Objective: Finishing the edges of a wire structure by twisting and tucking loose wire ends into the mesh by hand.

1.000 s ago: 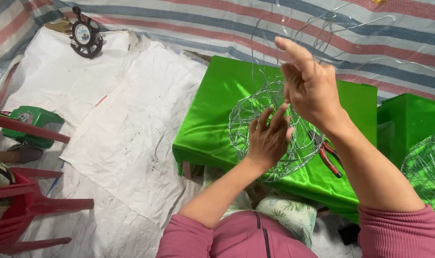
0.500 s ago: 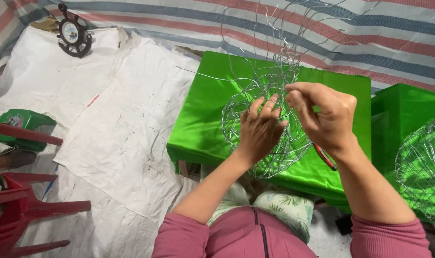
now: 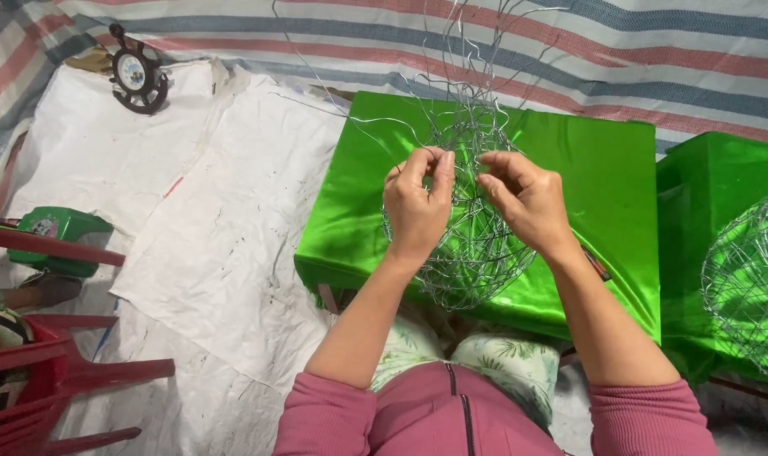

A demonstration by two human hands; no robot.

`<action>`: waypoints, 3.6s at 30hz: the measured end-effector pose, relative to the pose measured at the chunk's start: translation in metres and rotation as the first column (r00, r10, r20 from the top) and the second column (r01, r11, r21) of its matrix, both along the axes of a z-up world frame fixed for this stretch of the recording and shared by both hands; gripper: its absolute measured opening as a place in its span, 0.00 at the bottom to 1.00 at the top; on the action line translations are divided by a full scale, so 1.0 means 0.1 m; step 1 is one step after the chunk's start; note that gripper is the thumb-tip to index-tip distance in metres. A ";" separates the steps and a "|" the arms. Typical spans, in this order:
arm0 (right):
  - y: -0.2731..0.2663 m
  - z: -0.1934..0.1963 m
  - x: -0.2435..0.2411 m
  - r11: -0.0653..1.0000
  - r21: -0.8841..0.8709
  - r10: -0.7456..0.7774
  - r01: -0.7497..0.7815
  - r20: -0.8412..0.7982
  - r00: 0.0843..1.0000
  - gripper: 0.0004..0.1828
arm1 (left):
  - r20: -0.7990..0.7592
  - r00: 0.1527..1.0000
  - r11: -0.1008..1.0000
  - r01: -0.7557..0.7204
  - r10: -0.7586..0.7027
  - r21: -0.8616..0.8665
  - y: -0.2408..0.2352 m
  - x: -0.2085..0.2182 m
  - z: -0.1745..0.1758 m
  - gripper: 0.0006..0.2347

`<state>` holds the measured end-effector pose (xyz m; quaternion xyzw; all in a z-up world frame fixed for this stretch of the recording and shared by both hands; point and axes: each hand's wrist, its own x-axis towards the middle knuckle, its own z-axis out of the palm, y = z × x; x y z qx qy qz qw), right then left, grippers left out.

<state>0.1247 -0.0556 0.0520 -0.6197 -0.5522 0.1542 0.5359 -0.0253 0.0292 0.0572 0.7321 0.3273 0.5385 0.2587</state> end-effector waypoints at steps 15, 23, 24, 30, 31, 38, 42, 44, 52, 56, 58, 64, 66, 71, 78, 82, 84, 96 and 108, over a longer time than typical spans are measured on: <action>-0.02 -0.29 -0.08 0.997 0.028 -0.064 0.066 -0.055 0.996 0.04 | 0.003 0.998 0.993 0.061 -0.061 0.104 -0.06 -0.10 -0.12 0.05; -0.05 -0.33 -0.09 0.993 0.114 0.010 0.009 -0.165 0.986 0.05 | 0.059 0.997 0.994 0.037 -0.043 0.104 -0.14 -0.01 -0.08 0.03; -0.06 -0.29 -0.12 0.991 0.135 0.024 -0.003 -0.155 0.988 0.06 | 0.073 0.996 0.996 0.035 -0.041 0.081 -0.13 0.00 -0.09 0.03; -0.11 -0.03 -0.14 0.995 0.103 0.000 -0.005 0.055 0.998 0.08 | 0.146 0.976 0.985 0.168 -0.160 -0.040 -0.10 0.02 -0.09 0.04; -0.09 0.00 -0.08 0.994 0.105 0.003 -0.009 0.057 0.998 0.08 | 0.147 0.977 0.986 0.164 -0.157 -0.039 -0.10 0.01 -0.08 0.04; 0.02 0.23 -0.04 0.993 0.102 -0.085 0.060 0.261 0.961 0.06 | -0.026 0.994 0.994 0.105 -0.105 0.012 -0.12 0.05 -0.16 0.08; 0.03 0.24 0.00 0.999 -0.036 -0.006 0.010 0.125 0.992 0.09 | -0.110 0.987 0.993 0.118 -0.119 -0.011 -0.10 0.05 -0.21 0.10; 0.04 0.20 0.02 0.999 -0.037 -0.011 0.016 0.137 0.991 0.08 | -0.101 0.984 0.989 0.141 -0.144 -0.037 -0.11 0.03 -0.18 0.11; 0.05 0.17 -0.03 0.999 0.011 0.031 -0.033 0.131 0.991 0.06 | -0.057 0.995 0.986 0.094 -0.087 0.139 -0.08 -0.14 0.10 0.07; 0.09 0.38 -0.15 0.993 0.122 -0.047 0.007 0.333 0.942 0.09 | -0.134 0.990 0.950 0.079 -0.040 0.301 -0.05 -0.07 0.03 0.06; 0.14 0.40 -0.14 0.995 0.097 -0.030 -0.005 0.356 0.934 0.11 | -0.150 0.987 0.927 0.104 -0.052 0.360 -0.02 -0.07 -0.02 0.06; 0.24 0.28 -0.09 0.981 0.088 0.155 -0.172 0.175 0.972 0.04 | 0.001 0.987 0.977 0.160 -0.161 0.143 0.07 -0.34 0.27 0.08; 0.21 0.31 -0.17 0.950 0.190 0.154 -0.246 0.400 0.904 0.07 | 0.064 0.976 0.972 0.199 -0.208 0.126 0.06 -0.33 0.24 0.06; 0.18 0.58 -0.05 0.916 0.044 0.374 -0.398 0.264 0.889 0.12 | 0.101 0.940 0.946 0.322 -0.325 0.042 0.14 -0.32 0.25 0.06; 0.18 0.62 -0.04 0.918 -0.012 0.384 -0.397 0.281 0.880 0.08 | 0.234 0.923 0.943 0.328 -0.306 -0.062 0.24 -0.31 0.12 0.06; 0.13 0.77 -0.21 0.934 -0.024 0.328 -0.358 0.461 0.825 0.12 | 0.098 0.957 0.962 0.268 -0.272 0.058 0.17 -0.28 0.30 0.07; 0.17 0.62 -0.12 0.940 -0.050 0.331 -0.337 0.373 0.867 0.10 | 0.063 0.932 0.933 0.353 -0.358 0.073 0.20 -0.31 0.35 0.08; 0.26 0.38 -0.11 0.959 0.063 0.264 -0.275 0.138 0.954 0.24 | -0.072 0.961 0.960 0.271 -0.267 0.062 0.08 -0.37 0.23 0.25; 0.00 0.77 -0.05 0.970 0.020 0.219 -0.241 0.351 0.910 0.12 | -0.189 0.947 0.860 -0.137 0.259 0.492 -0.20 0.17 -0.38 0.24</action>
